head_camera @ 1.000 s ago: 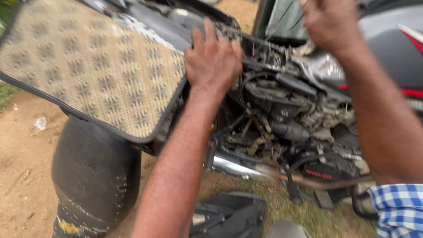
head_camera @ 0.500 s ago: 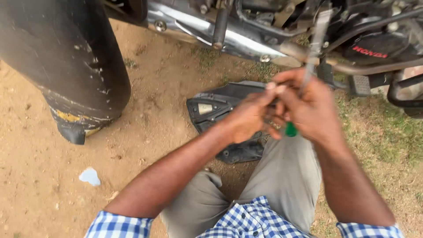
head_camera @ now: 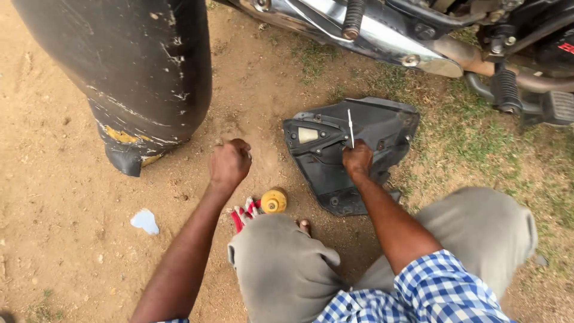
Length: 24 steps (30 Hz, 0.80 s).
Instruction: Perform maintenance on a motorcycle by cleaning the air filter area and reassembling the side panel.
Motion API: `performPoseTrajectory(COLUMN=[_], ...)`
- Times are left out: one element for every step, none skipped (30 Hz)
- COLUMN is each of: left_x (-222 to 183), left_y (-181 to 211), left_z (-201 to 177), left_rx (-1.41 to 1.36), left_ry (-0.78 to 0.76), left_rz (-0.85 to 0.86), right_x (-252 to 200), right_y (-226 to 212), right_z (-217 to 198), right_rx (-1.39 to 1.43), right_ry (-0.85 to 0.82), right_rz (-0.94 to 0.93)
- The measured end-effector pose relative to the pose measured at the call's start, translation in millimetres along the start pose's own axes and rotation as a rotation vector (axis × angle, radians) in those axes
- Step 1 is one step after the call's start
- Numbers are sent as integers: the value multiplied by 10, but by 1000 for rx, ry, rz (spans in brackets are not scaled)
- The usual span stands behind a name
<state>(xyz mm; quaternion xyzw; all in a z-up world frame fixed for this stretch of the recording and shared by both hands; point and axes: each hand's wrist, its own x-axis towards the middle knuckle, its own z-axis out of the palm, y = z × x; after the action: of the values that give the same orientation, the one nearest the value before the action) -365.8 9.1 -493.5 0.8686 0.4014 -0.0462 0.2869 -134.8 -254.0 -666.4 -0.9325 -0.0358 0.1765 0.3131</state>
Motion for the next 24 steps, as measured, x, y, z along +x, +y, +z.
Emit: performPoseTrajectory(left_x=[58, 108, 160, 171, 182, 192, 80, 2, -75, -151, -216, -257, -249, -259, -275, -202, -137, -75, 44, 147, 231, 420, 617, 827], left_y=[-92, -179, -264, -403, -538, -647, -873, -1077, -1271, -1667, -2060, -2434, -2378, -2325, -2284, -1908, -1537, -1184, -672, -143, 396, 279, 180, 101], left_z=[-9, -8, -4, 60, 124, 201, 385, 565, 749, 925, 1106, 1316, 1255, 1203, 1142, 1092, 1032, 952, 844, 677, 439, 855, 1270, 1688], left_rx=[6, 152, 298, 302, 324, 342, 342, 364, 385, 387, 391, 393, 394, 416, 438, 438, 458, 478, 479, 174, -135, -137, -198, -258], left_ry=[9, -15, -39, -37, -131, -227, -227, -241, -254, -258, -332, -410, -417, -509, -600, -598, -486, -372, -367, -409, -446, -442, -373, -307], left_rz=[-2, -36, -71, -76, -150, -223, -225, -219, -214, -202, -223, -238, -221, -148, -75, -71, -70, -70, -69, -209, -341, -326, -301, -273], right_x=[14, 28, 45, 36, 29, 31, 62, 115, 172, 143, 121, 105, 121, 140, 148, 164, 172, 177, 135, 93, 48, 46, 44, 34], right_y=[-68, -125, -179, -175, -171, -154, -44, 58, 163, 73, -13, -76, -63, -59, -62, -31, -7, -1, -19, -24, -27, 12, 54, 108], right_z=[40, 71, 101, 136, 168, 161, 189, 196, 193, 72, -49, -197, -273, -350, -423, -454, -482, -489, -583, -696, -817, -941, -1074, -1214], right_rx=[8, -58, -125, -123, -132, -146, -147, -168, -189, -188, -140, -94, -95, 51, 199, 200, 341, 484, 488, 548, 608, 613, 684, 757], right_ry=[-3, -36, -68, -73, -104, -131, -133, -124, -114, -105, -125, -139, -124, -129, -133, -128, -71, -16, -15, -10, -5, 7, -12, -29], right_rz=[-7, 32, 70, 69, 94, 121, 121, 63, 4, 13, 37, 64, 76, 167, 255, 254, 255, 253, 249, 256, 261, 254, 321, 389])
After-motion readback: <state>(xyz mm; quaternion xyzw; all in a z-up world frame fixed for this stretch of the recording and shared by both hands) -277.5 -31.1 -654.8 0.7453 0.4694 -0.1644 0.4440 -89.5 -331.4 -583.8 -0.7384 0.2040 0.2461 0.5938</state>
